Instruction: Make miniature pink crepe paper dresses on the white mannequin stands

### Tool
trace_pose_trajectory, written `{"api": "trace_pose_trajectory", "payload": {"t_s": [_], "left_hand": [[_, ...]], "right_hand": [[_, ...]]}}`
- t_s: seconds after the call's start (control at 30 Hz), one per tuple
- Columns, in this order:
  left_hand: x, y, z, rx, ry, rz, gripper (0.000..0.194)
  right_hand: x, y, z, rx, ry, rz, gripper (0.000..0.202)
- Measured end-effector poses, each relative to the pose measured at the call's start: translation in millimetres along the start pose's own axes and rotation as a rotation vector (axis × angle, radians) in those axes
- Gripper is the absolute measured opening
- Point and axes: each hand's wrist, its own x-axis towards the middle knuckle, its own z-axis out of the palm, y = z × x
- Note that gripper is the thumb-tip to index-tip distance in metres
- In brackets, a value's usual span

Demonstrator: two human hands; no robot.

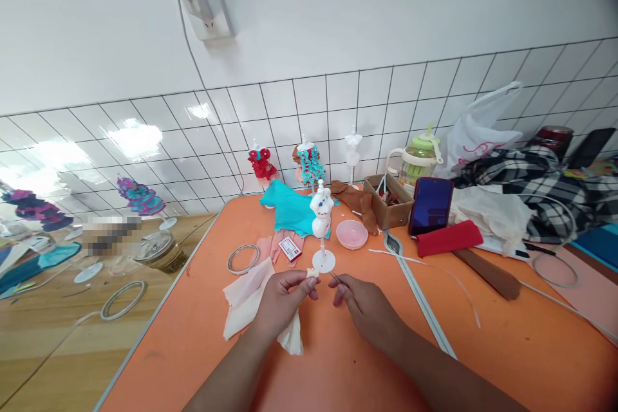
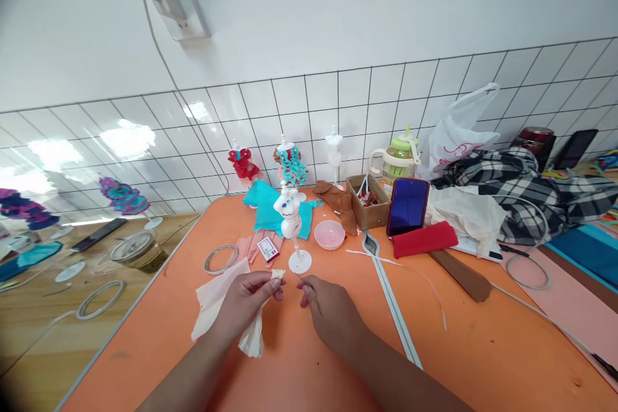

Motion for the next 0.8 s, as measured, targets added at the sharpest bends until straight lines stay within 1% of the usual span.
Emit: {"api": "trace_pose_trajectory", "payload": {"t_s": [0.07, 0.13, 0.2, 0.3, 0.37, 0.47, 0.63, 0.8], "left_hand": [[-1.1, 1.0, 2.8, 0.038, -0.012, 0.012, 0.03], [-1.7, 2.4, 5.8, 0.05, -0.016, 0.021, 0.03], [-1.9, 3.7, 8.5, 0.039, -0.032, 0.03, 0.029], [-2.0, 5.2, 11.4, 0.007, -0.096, 0.041, 0.029], [-2.2, 5.5, 12.1, -0.006, -0.127, 0.044, 0.03], [-2.2, 4.7, 11.6, -0.023, -0.127, 0.04, 0.029], [-1.0, 2.9, 11.1, -0.175, -0.189, -0.017, 0.026], [-0.6, 2.1, 13.3, -0.145, -0.196, -0.026, 0.025]], "right_hand": [[-2.2, -2.7, -1.7, -0.102, 0.051, -0.02, 0.037], [-4.4, -5.0, -1.3, -0.138, 0.074, -0.011, 0.041], [-6.0, -6.1, 1.3, -0.134, 0.053, -0.015, 0.043], [-6.9, -6.2, 6.6, -0.114, -0.005, -0.021, 0.042], [-7.1, -6.4, 8.5, -0.097, -0.022, -0.023, 0.041], [-7.5, -7.9, 7.6, -0.072, -0.038, -0.043, 0.041], [-8.1, -8.8, 4.5, -0.04, -0.082, -0.102, 0.04], [-7.5, -7.0, 5.0, -0.02, -0.099, -0.102, 0.042]]}}
